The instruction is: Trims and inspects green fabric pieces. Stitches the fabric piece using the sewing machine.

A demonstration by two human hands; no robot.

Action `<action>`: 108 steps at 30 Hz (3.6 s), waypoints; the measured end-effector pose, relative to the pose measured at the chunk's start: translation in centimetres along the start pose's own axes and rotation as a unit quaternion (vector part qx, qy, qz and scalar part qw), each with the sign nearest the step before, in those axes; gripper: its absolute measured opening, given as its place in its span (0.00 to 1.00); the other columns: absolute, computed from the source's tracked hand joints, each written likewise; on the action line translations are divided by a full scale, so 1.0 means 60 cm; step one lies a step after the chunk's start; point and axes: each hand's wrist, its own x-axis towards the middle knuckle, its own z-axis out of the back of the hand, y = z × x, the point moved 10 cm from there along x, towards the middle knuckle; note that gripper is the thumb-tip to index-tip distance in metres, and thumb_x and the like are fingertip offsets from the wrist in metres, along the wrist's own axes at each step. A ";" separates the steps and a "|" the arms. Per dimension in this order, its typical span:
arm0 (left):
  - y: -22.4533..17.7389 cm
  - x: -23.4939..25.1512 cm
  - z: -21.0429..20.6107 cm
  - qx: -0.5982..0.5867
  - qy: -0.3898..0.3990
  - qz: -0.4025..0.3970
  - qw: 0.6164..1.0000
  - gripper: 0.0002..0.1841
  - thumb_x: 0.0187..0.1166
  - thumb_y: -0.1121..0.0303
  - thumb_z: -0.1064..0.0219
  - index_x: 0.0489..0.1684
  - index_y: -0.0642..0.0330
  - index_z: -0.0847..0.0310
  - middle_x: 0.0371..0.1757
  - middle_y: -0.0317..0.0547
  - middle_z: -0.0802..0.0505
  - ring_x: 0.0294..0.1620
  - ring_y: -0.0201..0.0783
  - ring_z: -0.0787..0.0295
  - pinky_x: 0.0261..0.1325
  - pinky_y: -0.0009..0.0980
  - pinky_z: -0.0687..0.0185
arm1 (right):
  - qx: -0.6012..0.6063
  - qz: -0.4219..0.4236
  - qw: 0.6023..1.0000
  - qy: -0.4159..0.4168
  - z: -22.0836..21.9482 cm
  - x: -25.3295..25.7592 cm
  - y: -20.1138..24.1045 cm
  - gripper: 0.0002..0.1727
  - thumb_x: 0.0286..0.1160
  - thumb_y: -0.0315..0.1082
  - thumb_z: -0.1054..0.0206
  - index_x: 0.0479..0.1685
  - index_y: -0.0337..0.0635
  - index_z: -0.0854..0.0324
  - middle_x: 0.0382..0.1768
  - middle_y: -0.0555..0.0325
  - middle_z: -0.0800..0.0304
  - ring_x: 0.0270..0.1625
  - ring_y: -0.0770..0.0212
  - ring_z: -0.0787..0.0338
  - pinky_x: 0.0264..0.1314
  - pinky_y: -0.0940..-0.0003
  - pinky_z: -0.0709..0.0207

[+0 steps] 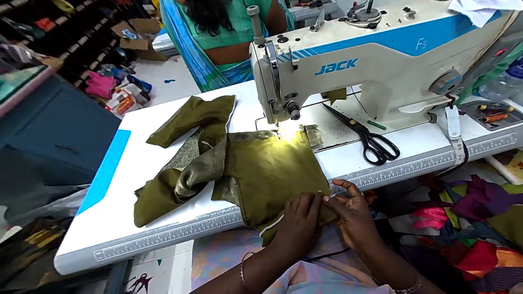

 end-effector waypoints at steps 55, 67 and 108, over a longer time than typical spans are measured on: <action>0.020 -0.014 0.038 0.131 -0.020 -0.255 0.958 0.11 0.78 0.73 0.37 0.45 0.56 0.06 0.44 0.41 0.05 0.37 0.38 0.15 0.39 0.34 0.29 | -0.160 0.047 0.986 -0.009 0.019 0.009 -0.004 0.27 0.71 0.19 0.28 0.66 0.44 0.33 0.32 0.59 0.05 0.32 0.71 0.07 0.38 0.76 0.14; 0.000 -0.002 0.042 0.163 0.025 -0.280 0.946 0.12 0.79 0.74 0.38 0.45 0.55 0.05 0.45 0.38 0.04 0.38 0.37 0.16 0.39 0.34 0.31 | -0.182 0.038 0.983 0.004 0.012 0.018 -0.007 0.23 0.69 0.22 0.23 0.62 0.42 0.24 0.30 0.59 0.05 0.30 0.70 0.07 0.37 0.75 0.13; 0.048 0.005 0.030 0.060 0.046 -0.201 0.977 0.11 0.80 0.76 0.36 0.49 0.53 0.08 0.54 0.41 0.04 0.64 0.45 0.08 0.69 0.46 0.14 | -0.579 0.346 0.656 0.338 -0.174 0.170 0.067 0.25 0.81 0.49 0.32 0.73 0.48 0.16 0.80 0.59 0.20 0.87 0.54 0.28 0.92 0.43 0.49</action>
